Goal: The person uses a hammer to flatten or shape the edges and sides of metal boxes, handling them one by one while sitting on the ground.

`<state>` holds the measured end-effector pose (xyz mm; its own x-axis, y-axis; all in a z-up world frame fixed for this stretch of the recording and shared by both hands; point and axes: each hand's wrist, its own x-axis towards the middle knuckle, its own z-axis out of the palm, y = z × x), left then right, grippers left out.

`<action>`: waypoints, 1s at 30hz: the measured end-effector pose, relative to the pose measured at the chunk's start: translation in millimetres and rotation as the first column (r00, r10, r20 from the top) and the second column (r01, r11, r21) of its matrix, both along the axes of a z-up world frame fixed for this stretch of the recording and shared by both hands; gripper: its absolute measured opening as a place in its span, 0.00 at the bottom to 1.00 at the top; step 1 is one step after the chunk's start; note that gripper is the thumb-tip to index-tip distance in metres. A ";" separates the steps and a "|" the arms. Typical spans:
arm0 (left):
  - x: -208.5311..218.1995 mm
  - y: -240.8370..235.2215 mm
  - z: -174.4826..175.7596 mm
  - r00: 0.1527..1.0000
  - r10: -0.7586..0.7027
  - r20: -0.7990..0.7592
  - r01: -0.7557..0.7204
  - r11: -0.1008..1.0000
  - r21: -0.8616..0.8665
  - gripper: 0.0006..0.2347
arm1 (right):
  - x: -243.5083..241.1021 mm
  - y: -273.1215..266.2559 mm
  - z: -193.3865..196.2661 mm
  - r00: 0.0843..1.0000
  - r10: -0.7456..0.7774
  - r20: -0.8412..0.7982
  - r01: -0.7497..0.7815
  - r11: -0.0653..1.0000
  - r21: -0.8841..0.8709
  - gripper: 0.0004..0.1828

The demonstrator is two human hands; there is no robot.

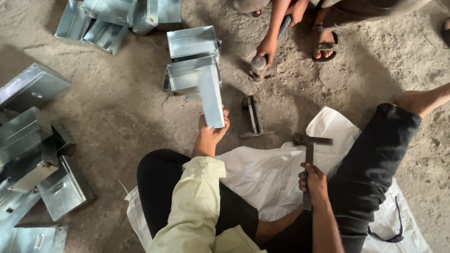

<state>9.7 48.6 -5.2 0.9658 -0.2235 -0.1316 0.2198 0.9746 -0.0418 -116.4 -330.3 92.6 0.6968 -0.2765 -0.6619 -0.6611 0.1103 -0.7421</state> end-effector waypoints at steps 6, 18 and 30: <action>-3.5 15.1 8.5 0.991 -0.111 -0.073 0.102 0.987 -0.121 0.17 | -3.1 6.2 5.7 0.998 0.061 -0.003 -0.061 0.992 -0.112 0.17; 50.7 -44.2 4.3 0.977 0.207 0.047 0.082 -0.571 0.817 0.31 | -1.5 -3.1 -23.9 0.936 0.238 -0.260 -0.340 0.809 -0.481 0.23; 27.3 -49.6 1.0 0.901 -0.015 -0.433 0.420 0.275 0.865 0.29 | 124.5 18.4 5.2 0.908 0.288 0.305 -0.141 0.894 -0.425 0.37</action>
